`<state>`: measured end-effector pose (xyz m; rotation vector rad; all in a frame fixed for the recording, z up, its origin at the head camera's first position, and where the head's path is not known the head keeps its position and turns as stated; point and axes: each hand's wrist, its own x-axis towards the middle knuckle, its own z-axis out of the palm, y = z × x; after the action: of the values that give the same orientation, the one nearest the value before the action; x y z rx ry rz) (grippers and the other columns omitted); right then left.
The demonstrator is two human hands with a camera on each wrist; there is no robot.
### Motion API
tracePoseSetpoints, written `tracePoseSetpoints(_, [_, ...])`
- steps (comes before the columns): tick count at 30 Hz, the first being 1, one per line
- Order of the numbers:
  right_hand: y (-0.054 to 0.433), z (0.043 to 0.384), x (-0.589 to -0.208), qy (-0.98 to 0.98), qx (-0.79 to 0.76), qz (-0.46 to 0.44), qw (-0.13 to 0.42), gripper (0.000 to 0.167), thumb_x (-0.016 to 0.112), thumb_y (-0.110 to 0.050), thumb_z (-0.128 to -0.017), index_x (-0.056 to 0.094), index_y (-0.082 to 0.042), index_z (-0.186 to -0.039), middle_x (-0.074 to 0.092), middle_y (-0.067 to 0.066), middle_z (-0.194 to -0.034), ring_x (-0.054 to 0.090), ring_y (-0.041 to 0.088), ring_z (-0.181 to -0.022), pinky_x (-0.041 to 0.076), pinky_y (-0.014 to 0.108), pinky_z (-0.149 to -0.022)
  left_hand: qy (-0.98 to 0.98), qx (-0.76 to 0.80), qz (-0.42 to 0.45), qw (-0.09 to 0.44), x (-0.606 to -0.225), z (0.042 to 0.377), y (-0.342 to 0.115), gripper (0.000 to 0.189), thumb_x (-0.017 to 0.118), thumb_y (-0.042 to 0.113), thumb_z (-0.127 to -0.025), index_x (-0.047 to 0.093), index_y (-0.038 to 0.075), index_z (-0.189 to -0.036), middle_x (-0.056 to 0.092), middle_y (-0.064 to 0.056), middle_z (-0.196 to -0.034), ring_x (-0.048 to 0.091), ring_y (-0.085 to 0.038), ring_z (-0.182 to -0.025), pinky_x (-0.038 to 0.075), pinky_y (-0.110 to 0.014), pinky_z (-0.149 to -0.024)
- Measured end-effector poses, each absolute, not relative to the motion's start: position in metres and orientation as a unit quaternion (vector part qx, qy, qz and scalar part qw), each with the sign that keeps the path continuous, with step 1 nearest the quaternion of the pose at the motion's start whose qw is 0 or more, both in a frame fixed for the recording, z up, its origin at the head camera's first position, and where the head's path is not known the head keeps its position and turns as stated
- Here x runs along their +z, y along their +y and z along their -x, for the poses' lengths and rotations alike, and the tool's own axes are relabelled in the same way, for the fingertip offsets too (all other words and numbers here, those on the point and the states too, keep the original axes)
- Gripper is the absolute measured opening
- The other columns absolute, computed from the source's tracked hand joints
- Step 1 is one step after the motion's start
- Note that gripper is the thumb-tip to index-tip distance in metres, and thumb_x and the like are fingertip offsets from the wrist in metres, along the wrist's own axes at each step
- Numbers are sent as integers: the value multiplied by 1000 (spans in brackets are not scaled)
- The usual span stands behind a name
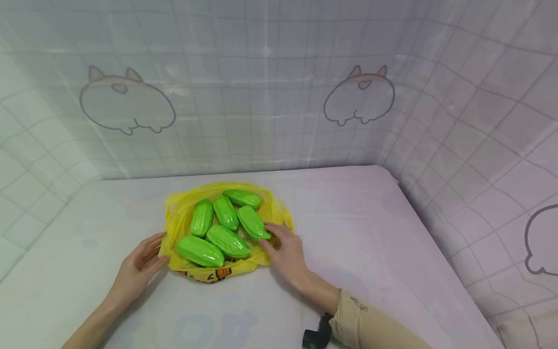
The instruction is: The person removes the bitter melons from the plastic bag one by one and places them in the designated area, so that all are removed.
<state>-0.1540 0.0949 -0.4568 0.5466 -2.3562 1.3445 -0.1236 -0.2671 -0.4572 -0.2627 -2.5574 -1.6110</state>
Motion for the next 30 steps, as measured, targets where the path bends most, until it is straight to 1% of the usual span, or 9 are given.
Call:
tracePoseSetpoints(2, [95,154,-457,-836,477,-195,189,36,78,-12,-86,70,-6,-121,71,6,-124,71,18,-102,55,42,-100,-843,-528,84,53,-458,123,-267,54,62,12,-99,42,10,-149,44,-25,-150,42,20,-120,41,-2,-95])
tracePoseSetpoints(4, [96,153,-457,-835,476,-196,194,36,79,-11,-86,70,-6,-120,71,7,-124,71,19,-104,53,44,-103,-844,-527,81,53,-458,122,-267,54,62,13,-99,42,11,-149,44,-25,-150,41,20,-120,41,-1,-95])
tracePoseSetpoints(6, [97,153,-457,-833,477,-197,200,35,79,-11,-86,71,-5,-119,71,8,-123,71,21,-106,53,44,-103,-846,-525,79,52,-458,122,-267,54,62,14,-99,42,11,-150,44,-24,-151,41,20,-120,41,-1,-95])
tracePoseSetpoints(11, [99,154,-457,-826,480,-199,217,34,79,-8,-85,72,-4,-118,72,10,-120,72,22,-104,60,39,-91,-847,-524,77,52,-459,121,-267,54,62,14,-99,42,12,-150,44,-24,-151,40,20,-119,41,-1,-94])
tracePoseSetpoints(16, [102,154,-457,-818,496,-189,221,35,79,-5,-84,71,-3,-118,73,10,-116,72,22,-102,60,37,-89,-845,-525,84,54,-460,123,-267,54,62,12,-99,42,11,-150,44,-25,-150,41,20,-120,41,-1,-95])
tracePoseSetpoints(23, [105,154,-454,-810,523,-168,207,36,79,-4,-83,71,-3,-118,74,8,-114,72,20,-97,61,37,-88,-844,-525,90,57,-460,124,-267,54,62,10,-99,43,10,-149,44,-26,-150,41,20,-120,41,-1,-95])
tracePoseSetpoints(26, [107,155,-454,-806,535,-159,196,36,78,-5,-84,71,-6,-119,73,7,-115,72,20,-99,60,37,-90,-846,-523,88,56,-458,124,-267,54,62,11,-99,43,10,-149,44,-25,-150,40,20,-120,40,-1,-95])
tracePoseSetpoints(27, [106,153,-451,-805,541,-152,191,36,78,-3,-84,71,-5,-119,73,9,-115,72,22,-100,60,38,-91,-847,-522,87,55,-458,123,-267,54,62,12,-99,42,10,-149,44,-25,-150,40,21,-120,40,-1,-95])
tracePoseSetpoints(30, [108,154,-450,-802,549,-146,182,36,77,-4,-84,71,-6,-119,73,8,-116,71,23,-102,59,37,-93,-848,-520,87,54,-457,123,-267,54,62,12,-99,42,11,-150,44,-25,-151,40,20,-120,40,-1,-95])
